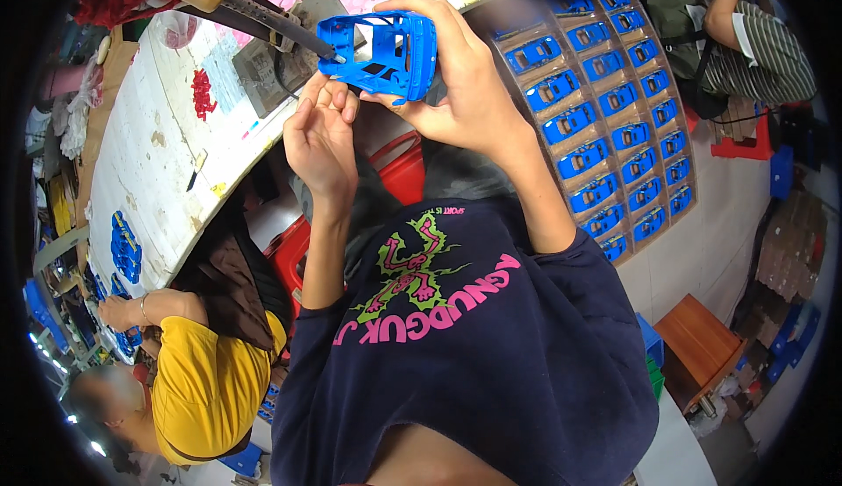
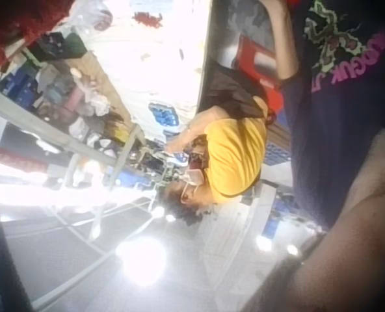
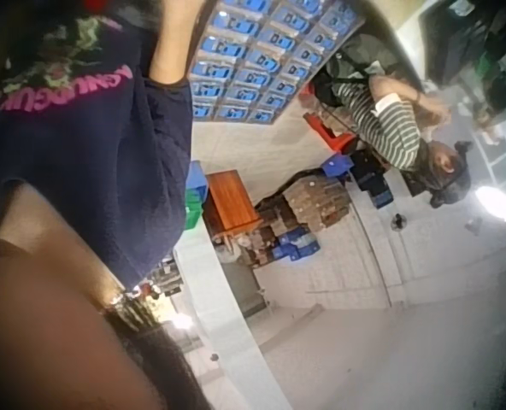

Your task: The person assembles blue plastic toy car bodies by inserting small red plastic pieces into designated slots. They use a soldering iron to heat the plastic around the inserted pieces to secure them in place. The person handles the toy bodies one at a time, repeating the process of insertion and heating for multiple units.

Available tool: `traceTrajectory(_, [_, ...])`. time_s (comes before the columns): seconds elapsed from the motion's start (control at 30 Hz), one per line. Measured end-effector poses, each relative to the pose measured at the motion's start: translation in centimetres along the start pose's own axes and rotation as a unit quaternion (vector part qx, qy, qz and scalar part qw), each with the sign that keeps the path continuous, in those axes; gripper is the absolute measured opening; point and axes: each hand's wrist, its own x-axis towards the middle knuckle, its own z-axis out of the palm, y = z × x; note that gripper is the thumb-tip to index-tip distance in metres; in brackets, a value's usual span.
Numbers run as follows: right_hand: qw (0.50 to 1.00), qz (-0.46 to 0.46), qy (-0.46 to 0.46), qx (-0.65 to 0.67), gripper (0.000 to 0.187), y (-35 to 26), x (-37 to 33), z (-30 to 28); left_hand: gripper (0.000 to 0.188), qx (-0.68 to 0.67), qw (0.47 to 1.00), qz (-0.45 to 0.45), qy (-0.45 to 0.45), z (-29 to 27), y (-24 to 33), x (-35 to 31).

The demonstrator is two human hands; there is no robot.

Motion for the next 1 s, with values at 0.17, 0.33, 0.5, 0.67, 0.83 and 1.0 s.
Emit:
traceTrajectory(0.17, [1.0,-0.016,0.0,-0.017,0.062,-0.12,0.06,-0.04,0.045,-0.001,1.0,0.002,-0.012,-0.12,-0.05,-0.02])
traceTrajectory(0.33, [1.0,-0.014,-0.005,-0.024,0.061,-0.13,0.08,-0.18,0.047,-0.003,1.0,-0.006,-0.011,-0.08,-0.01,-0.02])
traceTrajectory(0.5, [1.0,-0.012,0.003,-0.017,0.062,-0.31,0.13,-0.11,0.046,-0.007,1.0,-0.006,-0.008,0.0,0.07,-0.04])
traceTrajectory(0.67, [1.0,0.0,0.002,-0.01,0.059,-0.42,0.14,-0.18,0.045,-0.013,1.0,-0.002,-0.007,0.01,-0.05,-0.03])
traceTrajectory(0.83, [1.0,0.003,0.001,-0.004,0.057,-0.51,0.17,-0.19,0.047,-0.01,1.0,-0.001,-0.012,-0.02,0.01,-0.05])
traceTrajectory(1.0, [1.0,0.006,0.001,-0.005,0.057,-0.36,0.15,-0.19,0.046,-0.016,1.0,-0.004,-0.014,-0.13,-0.06,0.08])
